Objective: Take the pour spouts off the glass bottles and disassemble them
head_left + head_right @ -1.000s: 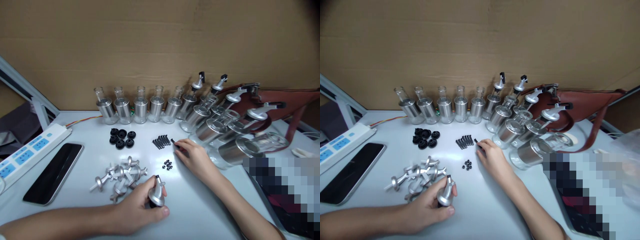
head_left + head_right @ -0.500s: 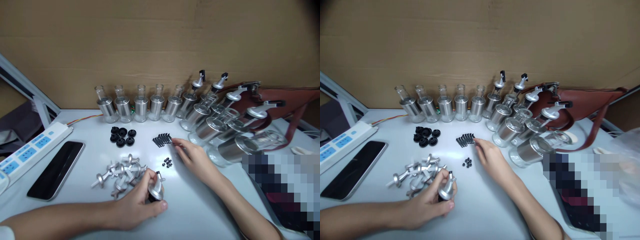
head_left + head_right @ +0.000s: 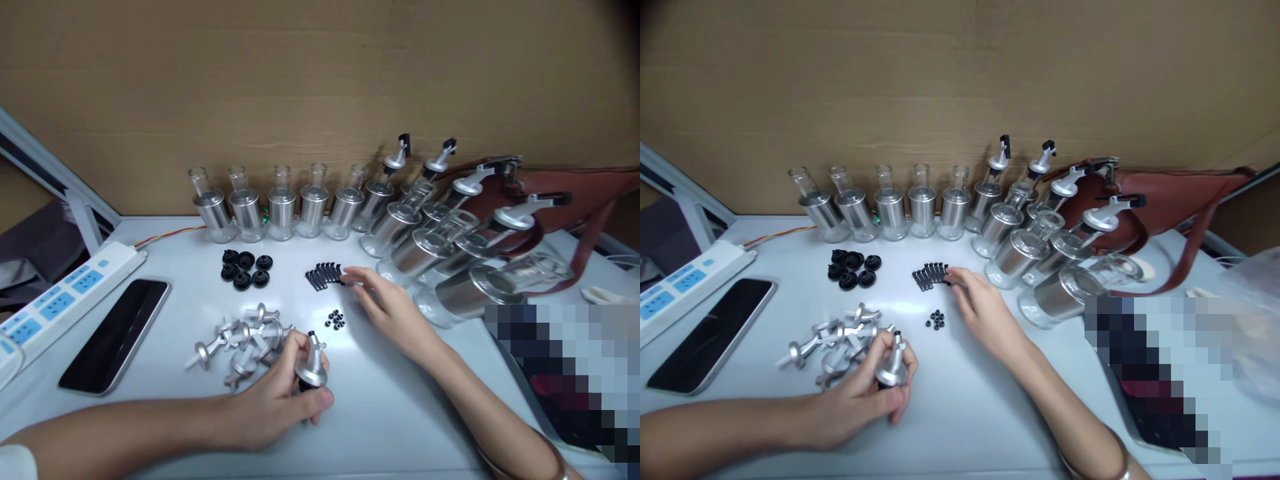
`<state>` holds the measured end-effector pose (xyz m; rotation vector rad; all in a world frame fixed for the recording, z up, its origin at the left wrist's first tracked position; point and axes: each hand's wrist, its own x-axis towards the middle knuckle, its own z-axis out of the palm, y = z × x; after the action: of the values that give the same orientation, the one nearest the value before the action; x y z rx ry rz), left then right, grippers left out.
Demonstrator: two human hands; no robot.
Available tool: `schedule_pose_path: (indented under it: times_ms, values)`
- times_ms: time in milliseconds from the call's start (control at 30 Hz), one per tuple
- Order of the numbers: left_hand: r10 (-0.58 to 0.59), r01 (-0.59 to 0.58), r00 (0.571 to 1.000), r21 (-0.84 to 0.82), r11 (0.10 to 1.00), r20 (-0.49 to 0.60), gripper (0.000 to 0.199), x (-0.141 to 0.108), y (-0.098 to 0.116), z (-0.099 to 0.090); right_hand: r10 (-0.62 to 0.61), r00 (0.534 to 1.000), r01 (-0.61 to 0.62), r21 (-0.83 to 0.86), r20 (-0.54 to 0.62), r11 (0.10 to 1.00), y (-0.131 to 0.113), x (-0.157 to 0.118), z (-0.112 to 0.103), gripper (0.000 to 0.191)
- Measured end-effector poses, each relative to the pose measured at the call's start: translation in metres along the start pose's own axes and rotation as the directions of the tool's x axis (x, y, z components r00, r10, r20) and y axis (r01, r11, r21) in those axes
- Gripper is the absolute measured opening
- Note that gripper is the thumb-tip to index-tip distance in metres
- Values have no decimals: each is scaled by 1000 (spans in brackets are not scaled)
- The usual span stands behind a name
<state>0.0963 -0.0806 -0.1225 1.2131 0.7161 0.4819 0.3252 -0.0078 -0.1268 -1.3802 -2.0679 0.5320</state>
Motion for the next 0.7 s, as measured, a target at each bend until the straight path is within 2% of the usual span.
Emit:
schedule_pose_path:
  times_ms: [133, 200, 333, 400, 500, 567, 700]
  values:
    - [27, -27, 999, 3, 1000, 17, 48, 1, -3, 0, -79, 997, 80, 60, -21, 995, -15, -2, -7, 19]
    - [58, -58, 998, 15, 998, 30, 49, 2, -3, 0, -175, 983, 164, 167, 54, 972, -25, -5, -9, 18]
    - [98, -99, 995, 39, 994, 32, 50, 4, -6, 1, -350, 915, 267, 348, 202, 899, -41, -11, -8, 21]
    - [118, -119, 993, 45, 992, 17, 50, 5, -7, 2, -361, 905, 258, 385, 225, 886, -44, -13, -7, 23]
    - [133, -133, 991, 56, 990, 11, 52, 4, -7, 1, -320, 915, 210, 390, 245, 897, -44, -14, -6, 26]
    - [97, -98, 995, 67, 993, 22, 52, 3, -5, 1, -311, 915, 198, 386, 257, 901, -44, -14, -5, 31]
    - [25, -27, 999, 51, 998, 47, 49, 2, -4, 2, -353, 896, 253, 344, 268, 904, -43, -14, -1, 39]
